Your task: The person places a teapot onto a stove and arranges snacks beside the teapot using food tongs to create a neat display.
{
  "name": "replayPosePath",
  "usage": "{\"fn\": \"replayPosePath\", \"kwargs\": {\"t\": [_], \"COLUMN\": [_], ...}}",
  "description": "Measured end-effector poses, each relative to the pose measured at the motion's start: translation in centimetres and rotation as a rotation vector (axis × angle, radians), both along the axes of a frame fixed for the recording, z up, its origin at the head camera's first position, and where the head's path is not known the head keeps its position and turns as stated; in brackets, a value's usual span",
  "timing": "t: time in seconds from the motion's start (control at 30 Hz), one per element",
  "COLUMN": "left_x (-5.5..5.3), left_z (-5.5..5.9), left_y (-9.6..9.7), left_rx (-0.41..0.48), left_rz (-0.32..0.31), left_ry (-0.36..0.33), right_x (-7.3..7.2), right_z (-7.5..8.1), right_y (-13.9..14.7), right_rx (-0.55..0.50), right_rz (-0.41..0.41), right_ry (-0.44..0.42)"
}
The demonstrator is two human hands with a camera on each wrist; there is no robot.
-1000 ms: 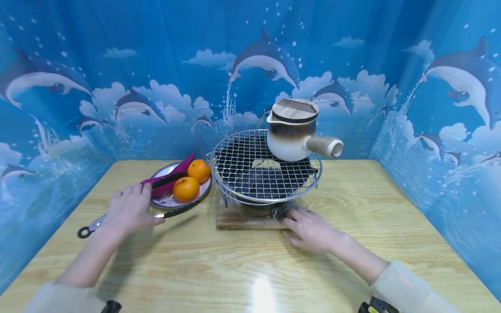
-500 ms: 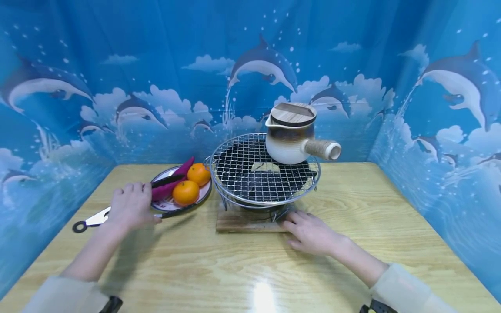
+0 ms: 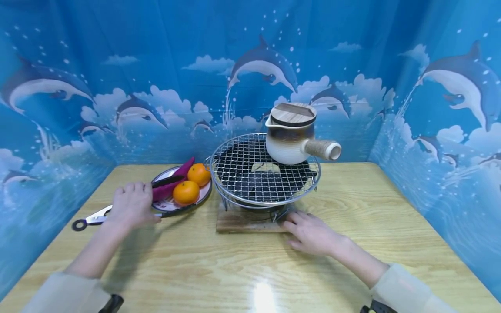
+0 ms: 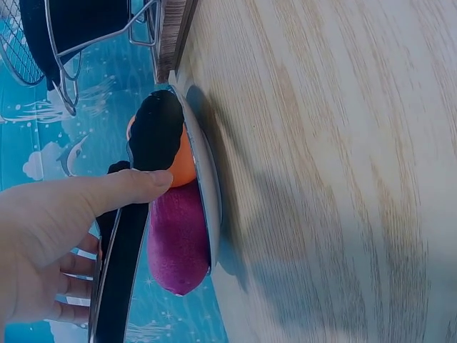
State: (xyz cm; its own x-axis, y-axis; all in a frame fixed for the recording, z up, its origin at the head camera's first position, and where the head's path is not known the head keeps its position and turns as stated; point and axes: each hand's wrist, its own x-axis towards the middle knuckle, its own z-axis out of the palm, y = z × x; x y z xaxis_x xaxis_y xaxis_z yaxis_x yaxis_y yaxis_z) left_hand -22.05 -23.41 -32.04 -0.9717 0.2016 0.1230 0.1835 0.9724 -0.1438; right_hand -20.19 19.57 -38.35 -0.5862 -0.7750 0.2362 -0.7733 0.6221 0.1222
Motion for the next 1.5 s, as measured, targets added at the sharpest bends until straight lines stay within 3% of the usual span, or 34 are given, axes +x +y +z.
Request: {"fn": "replayPosePath", "kwargs": {"t": [0.43, 0.8, 1.27, 1.5], "left_x": [-0.3, -0.8, -1.2, -1.3], "left_z": [0.0, -0.1, 0.2, 0.0], "left_y": [0.0, 0.4, 0.3, 0.1], "left_rx": [-0.014, -0.067, -0.071, -0.078], "left_rz": [0.0, -0.016, -0.004, -0.01], "left_ry": [-0.005, 0.067, -0.037, -0.03], "right_x": [0.0, -0.1, -0.1, -0.1], "right_z": [-0.2, -0.2, 0.0, 0.0], "right_y": [0.0, 0.0, -0.1, -0.2], "right_rx": [-0.008, -0.005, 0.004, 0.0], "right_rz": [0.005, 0.002, -0.003, -0.001], "right_ry": [0.019, 0.022, 0.028, 0.021]}}
